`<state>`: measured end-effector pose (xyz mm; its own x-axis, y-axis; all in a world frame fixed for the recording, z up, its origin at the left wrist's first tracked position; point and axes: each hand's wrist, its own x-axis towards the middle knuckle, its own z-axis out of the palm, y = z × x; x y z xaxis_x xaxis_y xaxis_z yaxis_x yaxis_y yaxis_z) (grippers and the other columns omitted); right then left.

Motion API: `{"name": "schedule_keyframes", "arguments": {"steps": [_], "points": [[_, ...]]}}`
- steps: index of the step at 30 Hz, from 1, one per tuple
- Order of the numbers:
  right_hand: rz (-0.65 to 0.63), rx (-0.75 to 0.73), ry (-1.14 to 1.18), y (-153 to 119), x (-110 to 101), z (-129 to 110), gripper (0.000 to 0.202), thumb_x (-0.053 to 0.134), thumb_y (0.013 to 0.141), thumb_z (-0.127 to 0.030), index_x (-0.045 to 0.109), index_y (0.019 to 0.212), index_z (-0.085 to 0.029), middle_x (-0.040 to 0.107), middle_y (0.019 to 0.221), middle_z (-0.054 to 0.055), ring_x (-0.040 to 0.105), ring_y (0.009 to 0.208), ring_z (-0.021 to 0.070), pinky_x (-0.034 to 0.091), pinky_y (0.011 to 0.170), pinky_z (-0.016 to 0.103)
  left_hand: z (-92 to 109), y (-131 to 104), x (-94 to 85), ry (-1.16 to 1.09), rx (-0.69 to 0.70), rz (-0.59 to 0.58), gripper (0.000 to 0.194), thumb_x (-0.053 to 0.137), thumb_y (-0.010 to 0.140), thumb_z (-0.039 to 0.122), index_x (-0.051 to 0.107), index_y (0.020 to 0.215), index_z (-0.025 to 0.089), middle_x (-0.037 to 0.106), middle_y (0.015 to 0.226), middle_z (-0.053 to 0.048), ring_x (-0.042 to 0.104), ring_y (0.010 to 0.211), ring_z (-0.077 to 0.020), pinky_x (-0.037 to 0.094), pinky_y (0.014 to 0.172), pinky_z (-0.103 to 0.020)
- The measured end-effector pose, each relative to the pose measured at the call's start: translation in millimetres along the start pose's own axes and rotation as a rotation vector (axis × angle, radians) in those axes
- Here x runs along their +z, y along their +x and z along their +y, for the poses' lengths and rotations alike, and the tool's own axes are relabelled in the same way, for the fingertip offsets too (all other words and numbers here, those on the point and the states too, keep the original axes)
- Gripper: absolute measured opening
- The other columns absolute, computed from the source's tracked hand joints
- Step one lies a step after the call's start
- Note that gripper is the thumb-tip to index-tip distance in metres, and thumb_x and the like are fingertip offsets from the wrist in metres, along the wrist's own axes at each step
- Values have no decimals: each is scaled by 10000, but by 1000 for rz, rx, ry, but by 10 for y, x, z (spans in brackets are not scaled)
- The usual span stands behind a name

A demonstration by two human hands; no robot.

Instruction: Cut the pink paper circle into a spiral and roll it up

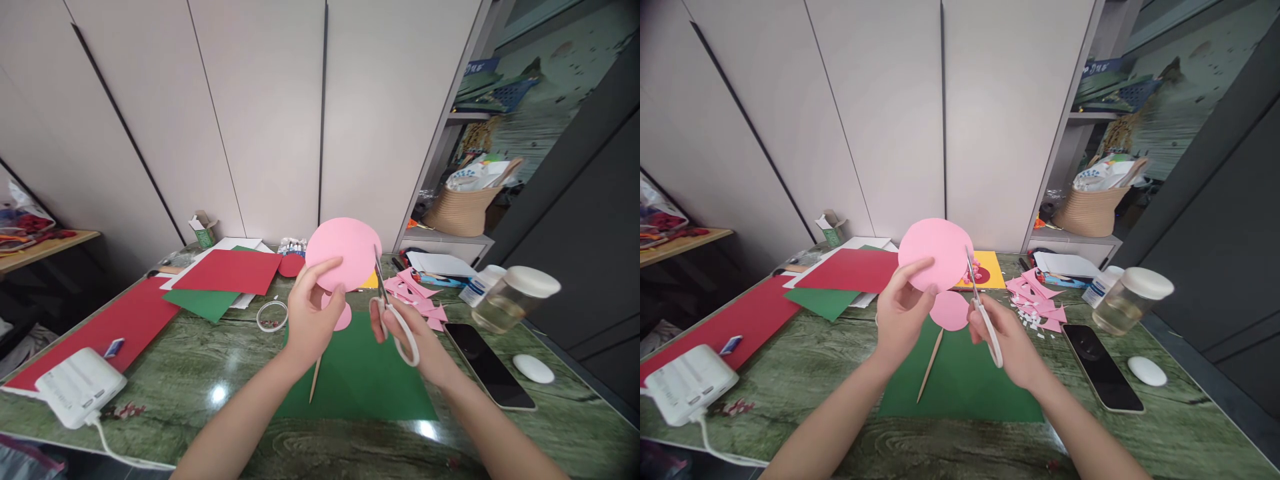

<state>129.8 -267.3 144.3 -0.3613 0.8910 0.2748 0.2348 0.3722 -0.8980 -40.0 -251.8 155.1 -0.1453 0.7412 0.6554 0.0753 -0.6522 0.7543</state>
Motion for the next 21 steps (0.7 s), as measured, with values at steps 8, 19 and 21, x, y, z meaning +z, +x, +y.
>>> {"name": "schedule_keyframes", "arguments": {"steps": [8, 19, 21], "points": [[-3, -14, 18, 4, 3, 12, 363, 365, 921, -480, 438, 708, -195, 477, 625, -14, 416, 596, 131, 325, 570, 260, 6, 2, 2, -18, -5, -1, 331, 573, 768, 118, 611, 1078, 230, 596, 1111, -63, 557, 1076, -178, 498, 889, -321], [-10, 15, 8, 4, 9, 73, 375, 367, 922, -486, 441, 704, -190, 478, 604, -22, 401, 556, 116, 298, 541, 252, -3, 7, 2, -56, -2, 5, 304, 559, 805, 156, 613, 1095, 229, 605, 1134, -62, 564, 1070, -174, 506, 873, -298], [-10, 10, 5, 2, 12, 78, 384, 367, 920, -492, 438, 692, -191, 479, 604, -20, 404, 560, 118, 298, 544, 254, -7, 8, 6, -56, -4, 17, 317, 578, 795, 161, 611, 1101, 238, 604, 1130, -56, 563, 1072, -173, 507, 873, -293]]}}
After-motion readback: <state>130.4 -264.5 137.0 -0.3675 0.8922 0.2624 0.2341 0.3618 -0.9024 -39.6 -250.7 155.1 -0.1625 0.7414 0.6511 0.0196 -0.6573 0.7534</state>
